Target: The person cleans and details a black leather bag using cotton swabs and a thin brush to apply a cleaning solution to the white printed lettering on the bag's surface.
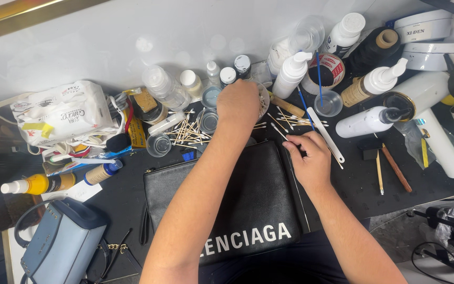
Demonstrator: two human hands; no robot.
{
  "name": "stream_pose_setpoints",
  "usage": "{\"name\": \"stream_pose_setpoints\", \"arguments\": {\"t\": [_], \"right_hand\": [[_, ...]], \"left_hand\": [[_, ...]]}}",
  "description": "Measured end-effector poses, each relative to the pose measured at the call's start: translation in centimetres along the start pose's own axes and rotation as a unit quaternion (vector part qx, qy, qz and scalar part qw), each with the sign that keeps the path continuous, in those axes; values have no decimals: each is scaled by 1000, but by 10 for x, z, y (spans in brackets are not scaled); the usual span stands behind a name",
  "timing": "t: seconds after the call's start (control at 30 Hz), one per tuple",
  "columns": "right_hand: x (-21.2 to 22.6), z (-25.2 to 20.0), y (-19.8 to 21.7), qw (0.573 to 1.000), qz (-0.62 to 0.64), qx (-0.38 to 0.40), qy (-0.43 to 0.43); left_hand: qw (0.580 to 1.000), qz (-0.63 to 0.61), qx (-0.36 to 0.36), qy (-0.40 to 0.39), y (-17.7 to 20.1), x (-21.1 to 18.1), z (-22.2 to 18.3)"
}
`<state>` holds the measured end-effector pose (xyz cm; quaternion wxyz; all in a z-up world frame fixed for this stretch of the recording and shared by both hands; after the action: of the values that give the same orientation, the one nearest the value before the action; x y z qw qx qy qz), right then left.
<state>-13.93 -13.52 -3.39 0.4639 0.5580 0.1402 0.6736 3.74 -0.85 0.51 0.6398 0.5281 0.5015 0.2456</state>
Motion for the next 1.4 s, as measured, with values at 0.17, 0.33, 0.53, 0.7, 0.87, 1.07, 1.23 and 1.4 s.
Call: {"name": "stream_pose_setpoints", "arguments": {"t": [0.17,0.33,0.53,0.7,0.87,1.07,1.23,1.4], "right_hand": [[-3,0,0,1000,14,0,3],[-7,-2,-1,999,47,7,-27],[-10,-3,-2,996,75,2,-46],[-22,-8,1,990,126,-45,-40],[-46,-18,-6,952,278,-97,-78],[-50,-19,-6,951,280,-100,-87],[-37,-13,-8,964,258,-44,-52],[-27,-11,-3,990,138,-2,-28]], "left_hand": [[1000,-20,-16,-3,11,6,-9],[988,-144,-51,-11,27,13,-18],[965,-207,-147,-60,48,15,-25],[916,-360,-165,-63,73,10,-46],[873,-487,-21,21,31,-20,-83],[898,-433,15,74,-45,-33,-84],[934,-341,-20,103,-59,-38,-78],[947,-296,3,128,-48,-44,-78]]}}
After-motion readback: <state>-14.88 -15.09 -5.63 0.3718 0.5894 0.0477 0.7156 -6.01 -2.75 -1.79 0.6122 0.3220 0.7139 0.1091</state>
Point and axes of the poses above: each hand's wrist, its own z-axis towards the middle knuckle, its own y-axis out of the back of the hand, x = y × z, the point moved 4 cm from there along z, towards the middle knuckle, and after that the axes turned 13 degrees about -z, right-handed, at the moved point
